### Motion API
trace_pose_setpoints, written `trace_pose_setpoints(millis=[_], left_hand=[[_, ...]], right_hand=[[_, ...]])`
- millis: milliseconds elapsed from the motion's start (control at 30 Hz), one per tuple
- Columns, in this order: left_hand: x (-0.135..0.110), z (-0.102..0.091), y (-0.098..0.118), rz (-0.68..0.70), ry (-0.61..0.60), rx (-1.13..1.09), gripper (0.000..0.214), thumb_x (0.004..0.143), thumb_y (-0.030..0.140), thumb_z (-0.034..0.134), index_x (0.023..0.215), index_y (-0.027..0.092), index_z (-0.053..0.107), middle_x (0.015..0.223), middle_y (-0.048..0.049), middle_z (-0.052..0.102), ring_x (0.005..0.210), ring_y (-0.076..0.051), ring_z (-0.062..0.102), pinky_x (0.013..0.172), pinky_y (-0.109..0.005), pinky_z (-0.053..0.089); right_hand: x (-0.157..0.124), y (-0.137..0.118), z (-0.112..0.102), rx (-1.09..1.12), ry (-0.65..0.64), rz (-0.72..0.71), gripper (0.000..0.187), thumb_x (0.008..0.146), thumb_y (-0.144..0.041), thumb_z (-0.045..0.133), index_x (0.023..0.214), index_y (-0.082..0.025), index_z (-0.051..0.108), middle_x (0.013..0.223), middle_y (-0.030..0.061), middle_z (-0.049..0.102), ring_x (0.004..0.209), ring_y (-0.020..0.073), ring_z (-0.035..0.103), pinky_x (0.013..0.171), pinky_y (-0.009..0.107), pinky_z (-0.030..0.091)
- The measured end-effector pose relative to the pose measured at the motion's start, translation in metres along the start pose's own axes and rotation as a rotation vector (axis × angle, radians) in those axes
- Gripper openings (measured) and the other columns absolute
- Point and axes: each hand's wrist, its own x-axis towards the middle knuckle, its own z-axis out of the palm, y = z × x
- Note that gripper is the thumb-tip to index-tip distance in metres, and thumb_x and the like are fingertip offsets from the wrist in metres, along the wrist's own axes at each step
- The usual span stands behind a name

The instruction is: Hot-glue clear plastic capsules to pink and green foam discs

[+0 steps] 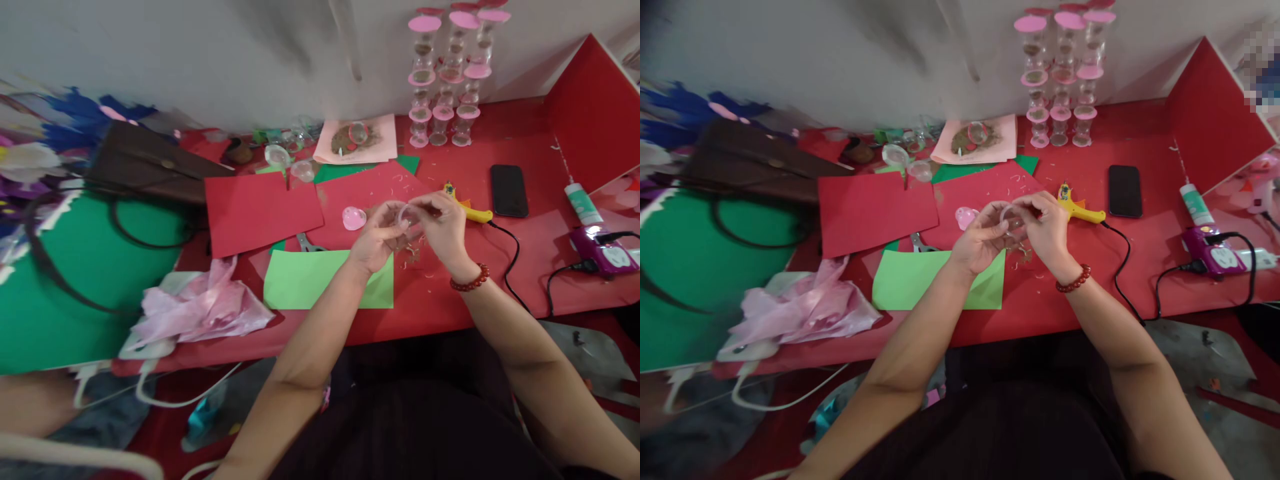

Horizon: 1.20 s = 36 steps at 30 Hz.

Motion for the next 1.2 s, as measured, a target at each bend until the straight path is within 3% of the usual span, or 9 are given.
trace_pose_setpoints(millis=[133, 400, 633, 867, 1067, 1200], left_hand=[[-0.003, 0.001, 0.001, -0.045, -0.037, -0.007, 0.025, 0.081, 0.030, 0.087, 0.094, 0.021, 0.068, 0.091, 0.0011, 0.073, 0.080, -0.015, 0.073, 0.092, -0.041, 0.065], [-0.004, 0.002, 0.003, -0.040, 0.000, 0.005, 0.025, 0.082, 0.032, 0.088, 0.092, 0.020, 0.067, 0.089, 0.0015, 0.074, 0.077, -0.014, 0.074, 0.087, -0.037, 0.065], [0.001, -0.003, 0.004, -0.043, 0.013, 0.039, 0.026, 0.077, 0.023, 0.089, 0.088, 0.019, 0.066, 0.086, 0.0031, 0.075, 0.074, -0.014, 0.076, 0.093, -0.041, 0.065], [0.002, -0.006, 0.007, -0.049, 0.033, 0.105, 0.034, 0.069, 0.029, 0.092, 0.087, 0.020, 0.065, 0.083, 0.0026, 0.075, 0.077, -0.018, 0.078, 0.081, -0.036, 0.066], [0.003, -0.010, 0.011, -0.045, 0.062, 0.145, 0.033, 0.069, 0.032, 0.090, 0.089, 0.021, 0.066, 0.082, 0.0026, 0.074, 0.076, -0.020, 0.078, 0.070, -0.035, 0.065], [0.004, -0.013, 0.013, -0.059, 0.066, 0.188, 0.031, 0.070, 0.034, 0.089, 0.087, 0.022, 0.067, 0.080, 0.0015, 0.075, 0.073, -0.021, 0.077, 0.068, -0.036, 0.065]], right_hand=[[-0.003, -0.002, -0.001, -0.070, 0.020, -0.060, 0.023, 0.090, -0.014, 0.066, 0.078, -0.028, 0.080, 0.081, 0.0000, 0.074, 0.079, 0.0183, 0.068, 0.081, 0.037, 0.057], [-0.003, 0.004, -0.005, -0.092, 0.007, -0.193, 0.025, 0.095, -0.019, 0.061, 0.083, -0.028, 0.081, 0.086, 0.0050, 0.076, 0.083, 0.0225, 0.069, 0.084, 0.042, 0.057], [0.001, -0.003, -0.005, 0.009, -0.041, -0.020, 0.020, 0.089, -0.016, 0.067, 0.074, -0.026, 0.075, 0.080, 0.0006, 0.074, 0.078, 0.0183, 0.066, 0.079, 0.036, 0.055], [0.005, 0.003, -0.005, 0.159, -0.131, 0.141, 0.018, 0.090, -0.022, 0.065, 0.076, -0.021, 0.075, 0.077, 0.0018, 0.077, 0.072, 0.0163, 0.068, 0.070, 0.031, 0.054], [0.006, -0.006, -0.012, 0.008, -0.187, -0.079, 0.015, 0.090, -0.023, 0.069, 0.089, -0.027, 0.084, 0.090, 0.0023, 0.083, 0.085, 0.0203, 0.075, 0.083, 0.037, 0.059], [0.006, -0.004, -0.014, -0.114, -0.230, -0.149, 0.021, 0.090, -0.019, 0.066, 0.088, -0.028, 0.085, 0.084, 0.0015, 0.082, 0.077, 0.0191, 0.073, 0.078, 0.035, 0.058]])
